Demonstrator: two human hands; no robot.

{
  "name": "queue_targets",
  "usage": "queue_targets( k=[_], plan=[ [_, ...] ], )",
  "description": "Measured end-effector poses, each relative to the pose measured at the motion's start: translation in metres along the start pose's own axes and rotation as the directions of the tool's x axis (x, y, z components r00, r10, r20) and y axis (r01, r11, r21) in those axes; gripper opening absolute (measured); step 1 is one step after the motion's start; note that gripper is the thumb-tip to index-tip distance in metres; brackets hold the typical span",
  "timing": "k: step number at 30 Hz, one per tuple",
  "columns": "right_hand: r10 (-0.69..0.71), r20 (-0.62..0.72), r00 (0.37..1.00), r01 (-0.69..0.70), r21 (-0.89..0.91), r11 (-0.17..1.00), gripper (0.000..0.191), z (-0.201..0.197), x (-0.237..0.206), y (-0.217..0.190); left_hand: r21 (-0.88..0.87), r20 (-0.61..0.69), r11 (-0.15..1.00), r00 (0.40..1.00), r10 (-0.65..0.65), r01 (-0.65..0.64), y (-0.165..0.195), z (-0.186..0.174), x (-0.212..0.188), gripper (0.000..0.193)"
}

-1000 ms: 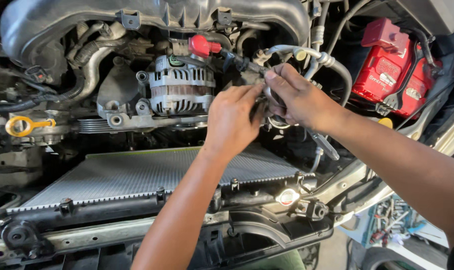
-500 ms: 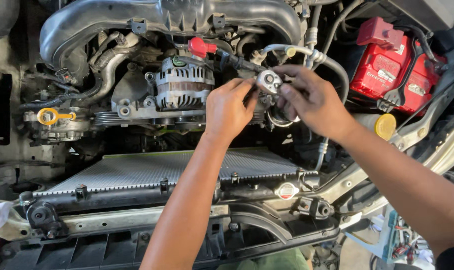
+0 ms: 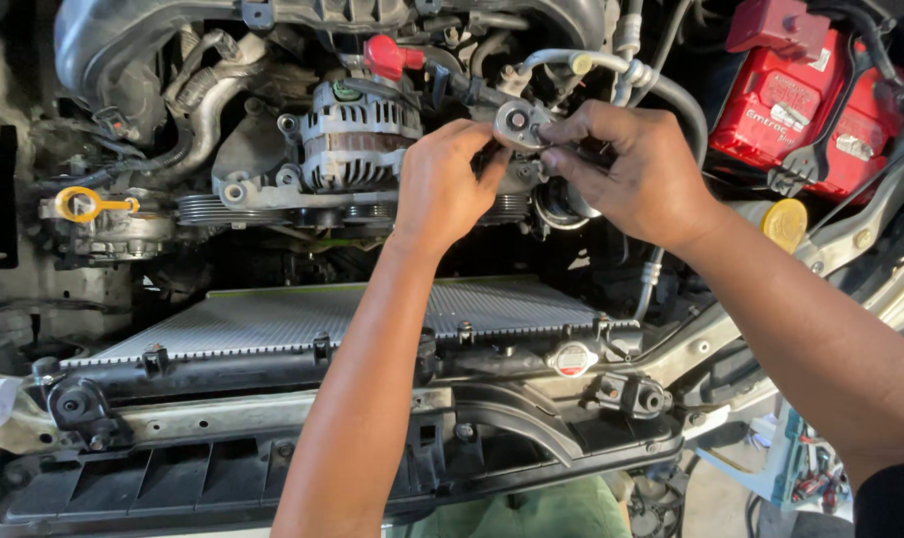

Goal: The person works under the open hood of a car, using a ratchet wrench with sockets to loosen and tighten bolts near the alternator and engine front. They reposition the wrench repeatedly, adjust components by hand, and press and align the radiator support and fan shroud area with both hands.

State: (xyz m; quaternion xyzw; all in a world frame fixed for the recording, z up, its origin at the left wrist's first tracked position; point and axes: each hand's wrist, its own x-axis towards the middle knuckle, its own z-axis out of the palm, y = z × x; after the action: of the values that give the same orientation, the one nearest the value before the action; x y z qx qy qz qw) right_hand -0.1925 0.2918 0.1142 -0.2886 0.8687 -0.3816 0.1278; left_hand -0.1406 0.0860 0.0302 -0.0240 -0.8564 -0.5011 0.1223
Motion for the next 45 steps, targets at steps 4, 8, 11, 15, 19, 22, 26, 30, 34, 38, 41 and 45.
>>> queue_targets(
  k=[4,8,11,15,19,22,26,30,34,38,41,45],
  plan=[
    [-0.041,-0.023,0.999,0.043,0.131,0.99,0.017,0.003,-0.002,-0.003,0.033,0.002,0.999,1.0,-0.019,0.019,0.003,-0.001,0.001,0.016],
    [0.041,-0.067,0.997,-0.029,0.17,0.985,0.017,0.01,-0.009,-0.007,0.064,-0.012,0.997,0.999,-0.043,0.043,0.004,0.0,0.0,0.016],
    [0.087,-0.051,0.995,-0.075,0.204,0.976,0.017,0.011,-0.011,-0.01,0.035,0.012,0.997,0.997,-0.074,0.074,0.004,0.0,0.001,0.019],
    [0.109,-0.021,0.994,-0.103,0.207,0.973,0.016,0.008,-0.008,-0.011,0.04,0.015,0.996,0.997,-0.075,0.074,0.004,-0.002,0.002,0.019],
    [-0.022,-0.006,1.0,0.022,0.17,0.985,0.017,0.003,-0.007,-0.006,-0.317,0.161,0.939,0.984,-0.081,0.13,0.004,-0.007,-0.004,0.048],
    [0.059,0.022,0.998,-0.062,0.191,0.98,0.017,0.001,-0.008,-0.003,-0.551,0.175,0.82,0.982,-0.068,0.155,0.007,-0.008,-0.013,0.065],
    [0.067,0.034,0.997,-0.072,0.219,0.973,0.017,0.0,-0.009,-0.002,-0.555,0.18,0.82,0.983,-0.043,0.138,0.008,-0.007,-0.01,0.053],
    [0.309,0.066,0.949,-0.314,0.292,0.903,0.02,0.002,-0.01,-0.005,-0.472,0.256,0.847,0.957,-0.136,0.246,0.011,-0.012,0.0,0.048],
    [0.22,0.079,0.972,-0.233,0.287,0.929,0.027,-0.005,-0.014,-0.009,-0.442,0.244,0.878,0.966,-0.081,0.185,0.019,-0.015,0.005,0.047],
    [0.09,0.08,0.993,-0.105,0.218,0.97,0.031,-0.014,-0.018,-0.015,-0.383,0.25,0.897,0.959,-0.13,0.221,0.024,-0.017,0.007,0.048],
    [0.097,0.08,0.992,-0.096,-0.007,0.995,0.037,-0.016,-0.027,-0.02,-0.439,0.269,0.874,0.959,-0.091,0.207,0.024,-0.019,0.009,0.047],
    [0.134,0.012,0.991,-0.11,-0.506,0.855,0.035,-0.024,-0.042,-0.011,-0.422,0.259,0.881,0.96,-0.107,0.213,0.026,-0.017,0.01,0.045]
  ],
)
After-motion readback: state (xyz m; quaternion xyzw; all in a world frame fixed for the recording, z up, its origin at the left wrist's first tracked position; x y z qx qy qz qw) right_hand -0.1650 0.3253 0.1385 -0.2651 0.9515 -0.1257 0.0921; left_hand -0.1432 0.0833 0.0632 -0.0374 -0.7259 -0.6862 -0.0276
